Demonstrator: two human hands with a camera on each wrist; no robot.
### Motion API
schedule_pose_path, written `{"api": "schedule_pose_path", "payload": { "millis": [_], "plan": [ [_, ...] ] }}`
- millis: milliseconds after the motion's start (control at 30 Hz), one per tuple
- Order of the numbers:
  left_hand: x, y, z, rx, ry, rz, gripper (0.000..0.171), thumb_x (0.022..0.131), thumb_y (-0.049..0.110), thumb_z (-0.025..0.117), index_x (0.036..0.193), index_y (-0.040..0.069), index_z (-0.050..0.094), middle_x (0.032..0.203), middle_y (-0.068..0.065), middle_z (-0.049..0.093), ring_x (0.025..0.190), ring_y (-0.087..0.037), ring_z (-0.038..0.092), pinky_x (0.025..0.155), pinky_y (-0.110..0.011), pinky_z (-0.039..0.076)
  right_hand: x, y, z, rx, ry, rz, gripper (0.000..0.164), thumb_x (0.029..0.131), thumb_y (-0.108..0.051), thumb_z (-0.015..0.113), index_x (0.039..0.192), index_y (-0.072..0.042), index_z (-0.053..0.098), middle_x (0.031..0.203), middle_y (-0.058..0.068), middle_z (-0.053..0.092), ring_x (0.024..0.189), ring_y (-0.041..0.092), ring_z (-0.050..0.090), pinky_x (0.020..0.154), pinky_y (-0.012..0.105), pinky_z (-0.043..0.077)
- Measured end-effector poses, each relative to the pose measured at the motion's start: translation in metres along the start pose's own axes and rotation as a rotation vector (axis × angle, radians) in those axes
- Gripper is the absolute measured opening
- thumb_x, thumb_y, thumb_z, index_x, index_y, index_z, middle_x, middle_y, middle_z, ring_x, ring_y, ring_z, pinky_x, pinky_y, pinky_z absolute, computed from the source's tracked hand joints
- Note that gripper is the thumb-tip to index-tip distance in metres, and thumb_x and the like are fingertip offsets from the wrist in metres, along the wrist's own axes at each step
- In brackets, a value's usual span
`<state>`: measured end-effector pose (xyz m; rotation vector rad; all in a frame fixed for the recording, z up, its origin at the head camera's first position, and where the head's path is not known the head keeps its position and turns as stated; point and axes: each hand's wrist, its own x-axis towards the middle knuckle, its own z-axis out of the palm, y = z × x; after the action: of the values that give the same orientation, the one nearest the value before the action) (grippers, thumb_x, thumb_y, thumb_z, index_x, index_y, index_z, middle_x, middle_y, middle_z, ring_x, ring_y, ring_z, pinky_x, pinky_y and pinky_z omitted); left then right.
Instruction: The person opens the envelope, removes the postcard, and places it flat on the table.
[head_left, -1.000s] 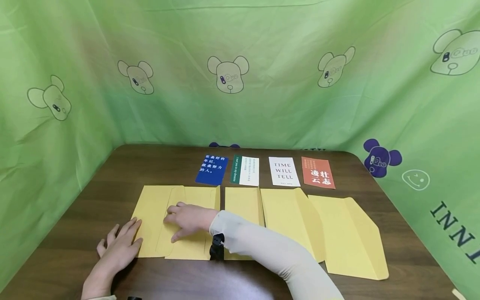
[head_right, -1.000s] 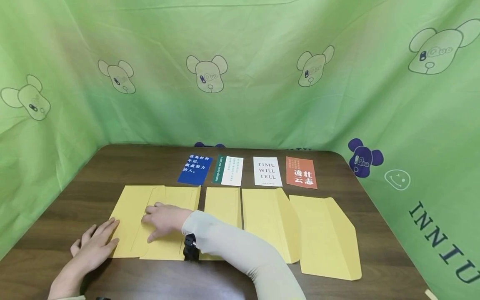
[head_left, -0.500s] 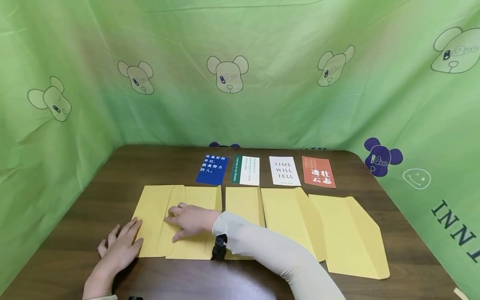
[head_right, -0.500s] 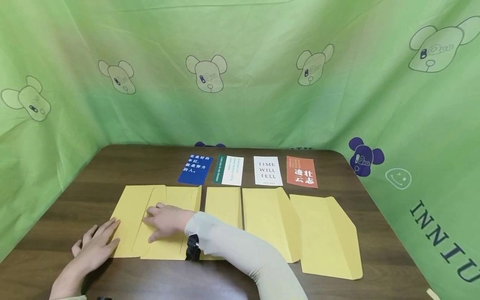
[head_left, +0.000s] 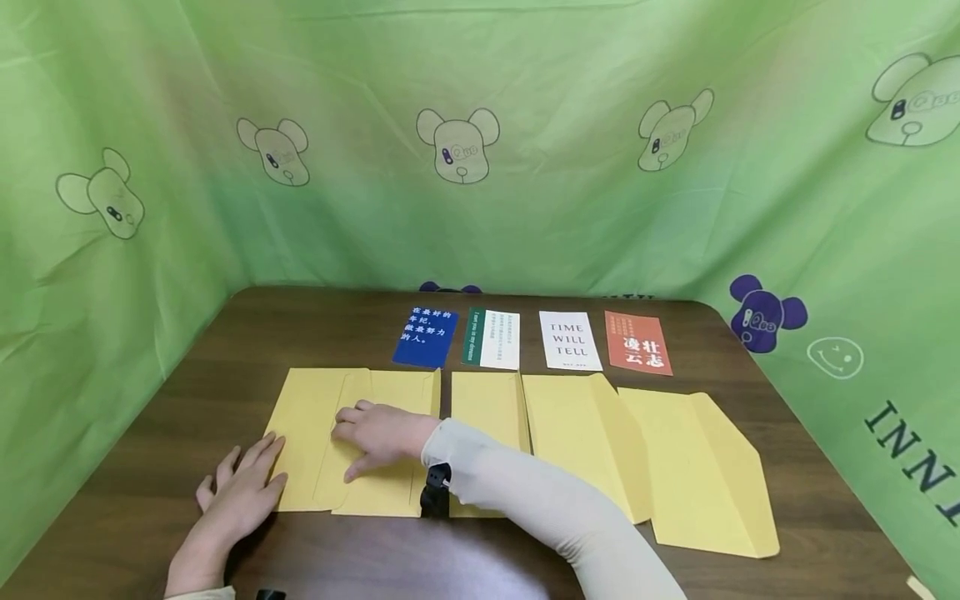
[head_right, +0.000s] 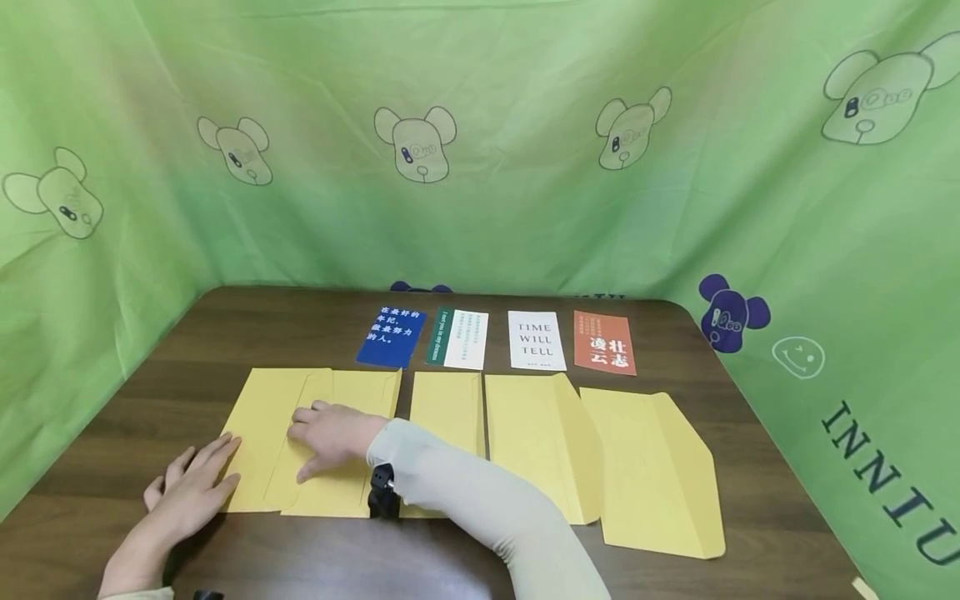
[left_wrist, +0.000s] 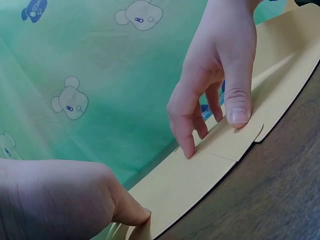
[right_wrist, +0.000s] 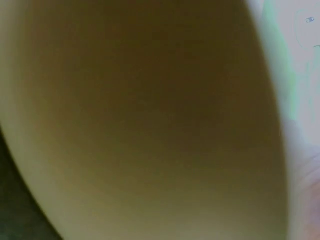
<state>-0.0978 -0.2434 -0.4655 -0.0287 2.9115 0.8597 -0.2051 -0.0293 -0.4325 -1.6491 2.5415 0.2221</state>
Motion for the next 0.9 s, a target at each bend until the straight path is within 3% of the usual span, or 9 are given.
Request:
{"api": "schedule_pose_path", "payload": {
  "millis": [367,600,900],
  "plan": [
    [0.0005,0.0001,-0.0004,-0.005,-0.007,-0.003,0.058,0.100,0.020,0.049,0.151,-0.001,0.032,0.159,-0.022,0.020,0.138,-0.059,0.002,0.094,-0.079,-0.001,0.0003,-0.0008,0.0037,-0.100,-0.037,0.000,0.072,0.096,-0.060,0.051,0.153,-0.018,0.042,0.150,0.003,0.042,0.127,0.017,0.044,0.106,0.022,0.034],
    [0.0004,-0.0003,0.0003,-0.010,-0.008,-0.003,0.058,0.100,0.020,0.049,0.152,-0.001,0.032,0.160,-0.022,0.020,0.138,-0.059,0.001,0.094,-0.079,-0.001,0.0017,-0.0012,0.0034,-0.072,-0.073,0.023,0.074,0.096,-0.061,0.050,0.157,-0.024,0.033,0.153,0.001,0.037,0.129,0.017,0.041,0.106,0.023,0.034],
    [0.0003,-0.0004,0.0009,-0.005,0.003,-0.004,0.058,0.100,0.020,0.049,0.151,-0.001,0.034,0.159,-0.022,0.022,0.138,-0.058,0.002,0.094,-0.078,-0.001,0.0022,-0.0084,-0.0030,-0.103,-0.166,0.080,0.066,0.097,-0.062,0.045,0.156,-0.038,0.030,0.157,-0.004,0.028,0.135,0.016,0.034,0.107,0.037,0.037]
  ]
}}
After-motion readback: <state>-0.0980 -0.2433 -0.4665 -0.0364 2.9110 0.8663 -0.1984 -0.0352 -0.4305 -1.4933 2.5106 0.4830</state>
